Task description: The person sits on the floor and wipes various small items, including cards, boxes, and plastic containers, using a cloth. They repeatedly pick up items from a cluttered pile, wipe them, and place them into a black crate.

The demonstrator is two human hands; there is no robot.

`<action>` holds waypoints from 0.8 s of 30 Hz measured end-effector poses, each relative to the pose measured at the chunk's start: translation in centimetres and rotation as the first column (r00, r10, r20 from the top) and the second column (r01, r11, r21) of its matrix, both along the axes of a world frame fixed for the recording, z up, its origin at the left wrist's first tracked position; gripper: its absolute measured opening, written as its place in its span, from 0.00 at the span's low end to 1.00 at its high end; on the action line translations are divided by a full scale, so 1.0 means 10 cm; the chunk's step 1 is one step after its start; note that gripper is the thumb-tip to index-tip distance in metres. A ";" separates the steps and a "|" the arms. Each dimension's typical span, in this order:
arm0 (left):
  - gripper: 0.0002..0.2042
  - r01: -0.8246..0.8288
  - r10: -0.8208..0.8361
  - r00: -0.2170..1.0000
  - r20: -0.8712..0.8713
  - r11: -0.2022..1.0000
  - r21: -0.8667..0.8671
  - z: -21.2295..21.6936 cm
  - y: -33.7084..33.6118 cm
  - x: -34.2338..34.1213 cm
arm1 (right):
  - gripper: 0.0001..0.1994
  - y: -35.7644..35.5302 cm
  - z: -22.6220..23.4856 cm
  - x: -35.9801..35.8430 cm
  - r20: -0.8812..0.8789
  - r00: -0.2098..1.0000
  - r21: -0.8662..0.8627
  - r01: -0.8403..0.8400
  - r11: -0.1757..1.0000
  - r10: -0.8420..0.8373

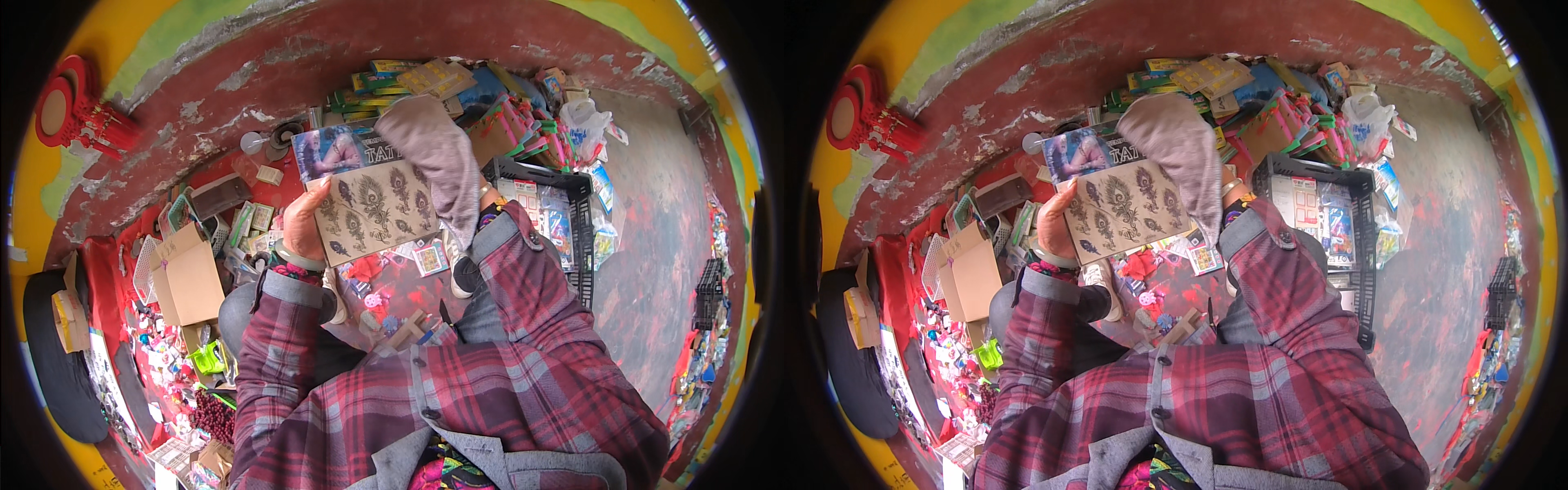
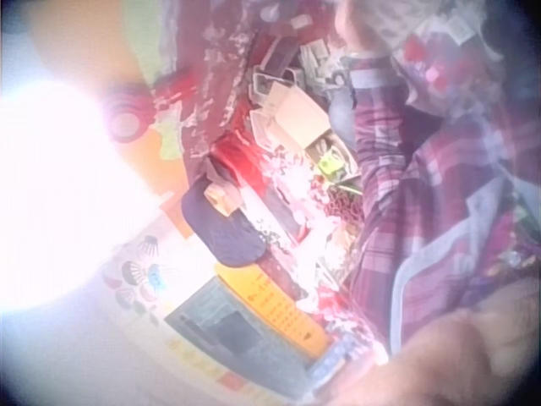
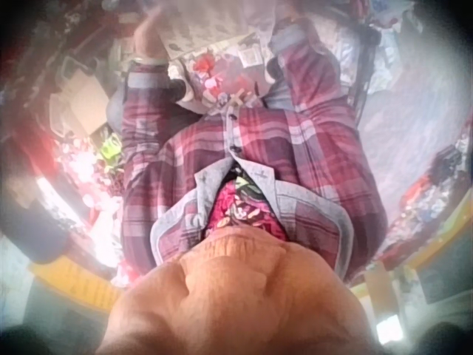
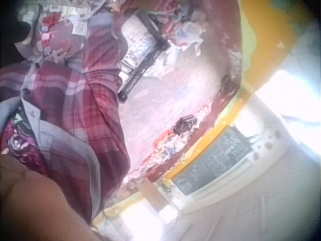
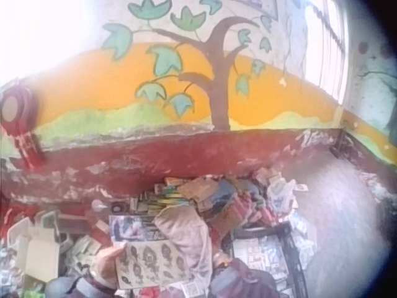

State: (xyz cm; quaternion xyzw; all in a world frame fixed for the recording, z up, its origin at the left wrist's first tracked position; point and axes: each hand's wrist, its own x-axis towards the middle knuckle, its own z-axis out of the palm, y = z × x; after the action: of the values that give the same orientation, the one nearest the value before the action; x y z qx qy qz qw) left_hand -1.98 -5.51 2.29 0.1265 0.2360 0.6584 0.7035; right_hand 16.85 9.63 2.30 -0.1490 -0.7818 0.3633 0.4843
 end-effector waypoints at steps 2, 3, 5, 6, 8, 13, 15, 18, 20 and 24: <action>0.16 0.001 -0.001 1.000 0.019 0.999 -0.039 -0.03 0.02 0.03 | 0.13 0.01 -0.06 0.02 0.109 0.992 0.053 0.056 0.997 -0.062; 0.16 0.007 -0.005 1.000 0.028 0.998 -0.061 -0.03 0.04 0.04 | 0.13 0.00 -0.08 0.05 0.141 0.989 0.030 0.031 0.999 -0.035; 0.16 -0.004 0.006 0.999 0.043 0.999 -0.039 -0.05 0.06 0.05 | 0.13 0.00 -0.05 0.10 0.175 0.982 -0.102 -0.049 0.994 0.066; 0.16 -0.022 0.022 0.999 0.050 1.000 0.002 -0.07 0.06 0.05 | 0.13 0.01 -0.04 0.11 0.176 0.977 -0.183 -0.091 0.979 0.124; 0.17 -0.065 0.064 0.997 0.036 0.998 0.020 -0.10 0.07 0.05 | 0.13 0.02 0.02 0.11 0.153 0.964 -0.328 -0.157 0.931 0.217; 0.18 -0.102 0.100 0.991 0.086 0.995 0.019 -0.08 0.08 -0.03 | 0.14 0.05 0.17 0.12 0.053 0.956 -0.574 -0.206 0.793 0.287; 0.18 -0.101 0.090 0.989 0.119 0.991 0.087 0.06 0.06 0.03 | 0.14 0.07 0.19 0.14 0.010 0.967 -0.651 -0.186 0.736 0.254; 0.20 -0.131 0.118 0.983 0.137 0.988 0.084 0.13 0.06 -0.11 | 0.14 0.13 0.18 0.22 0.070 0.977 -0.580 -0.125 0.805 0.202; 0.21 -0.181 0.173 0.977 0.123 0.982 0.062 0.14 0.06 -0.17 | 0.15 0.18 0.01 0.26 0.253 0.955 -0.373 -0.051 0.926 0.154; 0.19 -0.149 0.136 0.978 0.157 0.986 0.072 0.09 0.07 -0.18 | 0.20 0.13 -0.14 0.17 0.486 0.873 0.222 -0.080 0.972 -0.039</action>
State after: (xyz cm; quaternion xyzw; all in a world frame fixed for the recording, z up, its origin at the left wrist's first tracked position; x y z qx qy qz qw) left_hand -3.78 -4.85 3.21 0.0877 0.1626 0.7241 0.6644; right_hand 18.53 10.92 0.86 -0.1690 -0.9173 0.2242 0.2824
